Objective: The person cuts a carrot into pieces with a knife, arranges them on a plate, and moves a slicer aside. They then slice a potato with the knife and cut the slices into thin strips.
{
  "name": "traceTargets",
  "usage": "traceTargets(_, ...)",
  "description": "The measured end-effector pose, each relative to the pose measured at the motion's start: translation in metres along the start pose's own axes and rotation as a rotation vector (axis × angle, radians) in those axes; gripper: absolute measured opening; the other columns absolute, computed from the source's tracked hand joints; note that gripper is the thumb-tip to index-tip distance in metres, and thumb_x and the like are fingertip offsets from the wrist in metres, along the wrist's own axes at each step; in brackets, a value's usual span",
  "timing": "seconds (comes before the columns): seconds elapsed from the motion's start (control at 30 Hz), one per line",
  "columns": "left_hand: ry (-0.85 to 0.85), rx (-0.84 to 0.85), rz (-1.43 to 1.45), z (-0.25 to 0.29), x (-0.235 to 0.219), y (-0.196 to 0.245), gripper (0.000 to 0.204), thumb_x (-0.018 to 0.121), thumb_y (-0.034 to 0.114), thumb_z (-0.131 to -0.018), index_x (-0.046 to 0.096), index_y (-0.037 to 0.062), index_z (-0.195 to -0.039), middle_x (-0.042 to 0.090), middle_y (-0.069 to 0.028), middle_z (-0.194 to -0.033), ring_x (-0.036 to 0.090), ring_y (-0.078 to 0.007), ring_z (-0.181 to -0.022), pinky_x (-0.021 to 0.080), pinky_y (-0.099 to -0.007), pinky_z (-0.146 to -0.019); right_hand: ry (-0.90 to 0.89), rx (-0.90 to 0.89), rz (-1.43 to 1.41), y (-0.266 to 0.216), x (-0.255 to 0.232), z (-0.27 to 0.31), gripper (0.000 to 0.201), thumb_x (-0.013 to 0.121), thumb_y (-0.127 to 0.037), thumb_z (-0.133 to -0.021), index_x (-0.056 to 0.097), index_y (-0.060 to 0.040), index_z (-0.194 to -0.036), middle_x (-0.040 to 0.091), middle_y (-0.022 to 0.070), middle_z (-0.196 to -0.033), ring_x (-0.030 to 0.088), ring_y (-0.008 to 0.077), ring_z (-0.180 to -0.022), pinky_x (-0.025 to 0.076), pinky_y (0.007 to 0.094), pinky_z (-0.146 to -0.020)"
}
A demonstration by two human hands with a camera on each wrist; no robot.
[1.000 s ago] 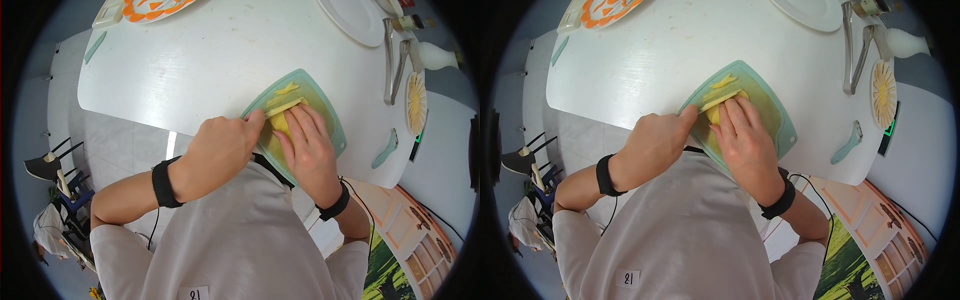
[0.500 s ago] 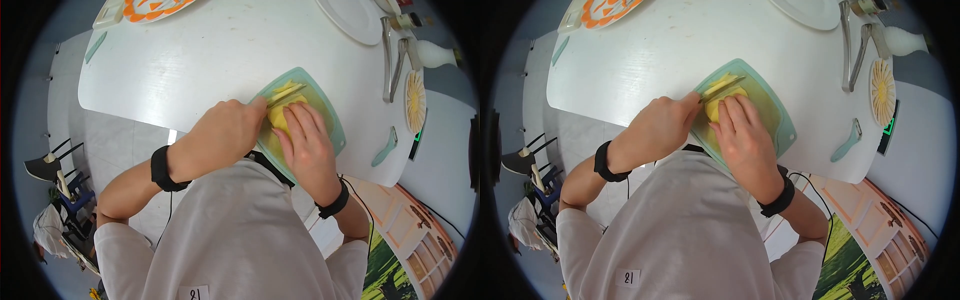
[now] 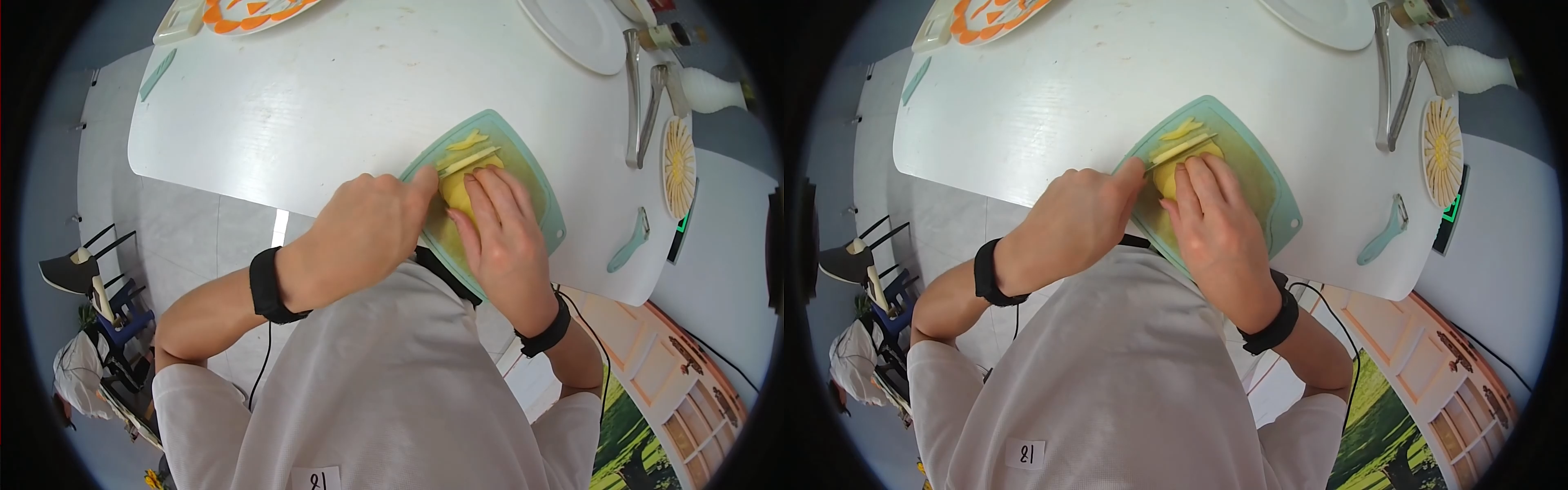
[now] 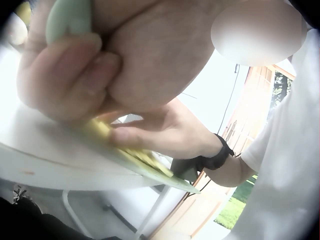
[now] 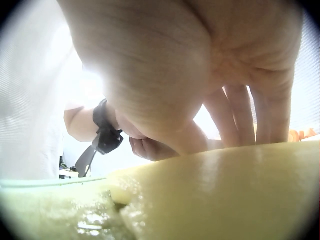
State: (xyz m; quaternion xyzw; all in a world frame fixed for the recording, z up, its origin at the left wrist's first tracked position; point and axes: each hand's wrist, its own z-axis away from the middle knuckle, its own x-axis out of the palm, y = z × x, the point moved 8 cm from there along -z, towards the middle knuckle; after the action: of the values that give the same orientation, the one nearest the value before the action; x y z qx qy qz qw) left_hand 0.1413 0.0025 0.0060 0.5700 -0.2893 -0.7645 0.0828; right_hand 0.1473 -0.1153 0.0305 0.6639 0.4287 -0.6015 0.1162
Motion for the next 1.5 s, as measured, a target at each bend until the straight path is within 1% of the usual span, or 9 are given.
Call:
traceTargets(0.5, -0.075, -0.088, -0.024, 0.003, -0.002, 0.000, 0.016, 0.058, -0.002, -0.084, 0.048, -0.0019, -0.097, 0.059, -0.0198, -0.059, 0.062, -0.0395, -0.055, 0.050, -0.0464, -0.050, -0.003, -0.001, -0.006, 0.001, 0.000, 0.000, 0.041, 0.076, -0.005, -0.083, 0.060, 0.0135, -0.117, 0.057, 0.0189, -0.120, 0.056, 0.0346, -0.118, 0.054, 0.0398, -0.094)
traceTargets(0.6, -0.052, -0.038, -0.050, 0.004, -0.002, 0.001, 0.019, 0.060, 0.001, -0.083, 0.051, -0.0036, -0.098, 0.060, -0.0182, -0.059, 0.064, -0.0346, -0.052, 0.052, -0.0403, -0.047, 0.000, 0.002, -0.004, 0.001, 0.001, 0.000, 0.041, 0.076, -0.005, -0.083, 0.061, 0.0134, -0.117, 0.057, 0.0187, -0.121, 0.056, 0.0343, -0.118, 0.054, 0.0396, -0.093)
traceTargets(0.8, -0.051, -0.037, -0.064, 0.004, 0.000, 0.000, 0.016, 0.061, 0.002, -0.084, 0.050, -0.0024, -0.095, 0.060, -0.0180, -0.059, 0.065, -0.0341, -0.053, 0.053, -0.0399, -0.048, -0.003, 0.005, -0.001, 0.001, 0.001, 0.000, 0.040, 0.075, -0.005, -0.084, 0.061, 0.0132, -0.117, 0.056, 0.0181, -0.122, 0.056, 0.0341, -0.119, 0.054, 0.0395, -0.094)
traceTargets(0.9, -0.038, -0.045, 0.002, -0.003, 0.002, 0.001, 0.018, 0.059, -0.001, -0.083, 0.048, -0.0009, -0.098, 0.059, -0.0192, -0.059, 0.062, -0.0396, -0.054, 0.050, -0.0465, -0.050, -0.005, -0.001, 0.002, 0.001, 0.000, 0.000, 0.040, 0.075, -0.005, -0.084, 0.061, 0.0130, -0.117, 0.056, 0.0182, -0.123, 0.056, 0.0340, -0.119, 0.053, 0.0395, -0.095)
traceTargets(1.1, -0.013, -0.042, -0.033, -0.004, 0.002, 0.004, 0.022, 0.058, -0.004, -0.082, 0.047, -0.0010, -0.101, 0.058, -0.0165, -0.057, 0.061, -0.0365, -0.052, 0.049, -0.0437, -0.048, -0.005, -0.010, 0.010, 0.000, 0.000, 0.001, 0.040, 0.075, -0.004, -0.084, 0.061, 0.0132, -0.117, 0.056, 0.0190, -0.124, 0.056, 0.0340, -0.119, 0.053, 0.0394, -0.095)
traceTargets(1.2, 0.008, -0.021, -0.110, 0.019, 0.003, 0.000, 0.016, 0.062, 0.003, -0.086, 0.047, 0.0006, -0.093, 0.060, -0.0129, -0.057, 0.065, -0.0301, -0.051, 0.052, -0.0384, -0.047, -0.005, -0.010, 0.014, 0.000, 0.000, -0.001, 0.041, 0.075, -0.005, -0.083, 0.061, 0.0135, -0.117, 0.057, 0.0189, -0.123, 0.056, 0.0340, -0.119, 0.053, 0.0391, -0.095)
traceTargets(1.3, -0.045, -0.083, -0.119, 0.037, 0.005, -0.010, 0.024, 0.055, -0.007, -0.079, 0.046, -0.0013, -0.101, 0.052, -0.0148, -0.055, 0.058, -0.0356, -0.050, 0.047, -0.0432, -0.046, -0.011, -0.007, 0.009, 0.000, 0.000, 0.000, 0.041, 0.076, -0.005, -0.083, 0.061, 0.0136, -0.117, 0.057, 0.0188, -0.122, 0.056, 0.0341, -0.118, 0.054, 0.0390, -0.095)
traceTargets(1.4, -0.080, -0.125, -0.048, 0.040, 0.006, -0.022, 0.024, 0.054, -0.009, -0.078, 0.045, -0.0015, -0.099, 0.052, -0.0172, -0.056, 0.057, -0.0381, -0.051, 0.046, -0.0450, -0.048, -0.007, -0.007, 0.012, -0.001, 0.000, 0.000, 0.041, 0.076, -0.005, -0.084, 0.060, 0.0131, -0.117, 0.057, 0.0185, -0.122, 0.056, 0.0340, -0.118, 0.054, 0.0387, -0.095)
traceTargets(1.5, -0.011, -0.089, 0.031, 0.036, 0.003, -0.022, 0.023, 0.053, -0.010, -0.077, 0.045, -0.0023, -0.098, 0.051, -0.0195, -0.056, 0.056, -0.0403, -0.052, 0.045, -0.0465, -0.048, -0.010, 0.011, 0.010, 0.000, 0.000, -0.001, 0.041, 0.076, -0.006, -0.084, 0.060, 0.0121, -0.117, 0.057, 0.0178, -0.122, 0.056, 0.0334, -0.118, 0.054, 0.0383, -0.095)
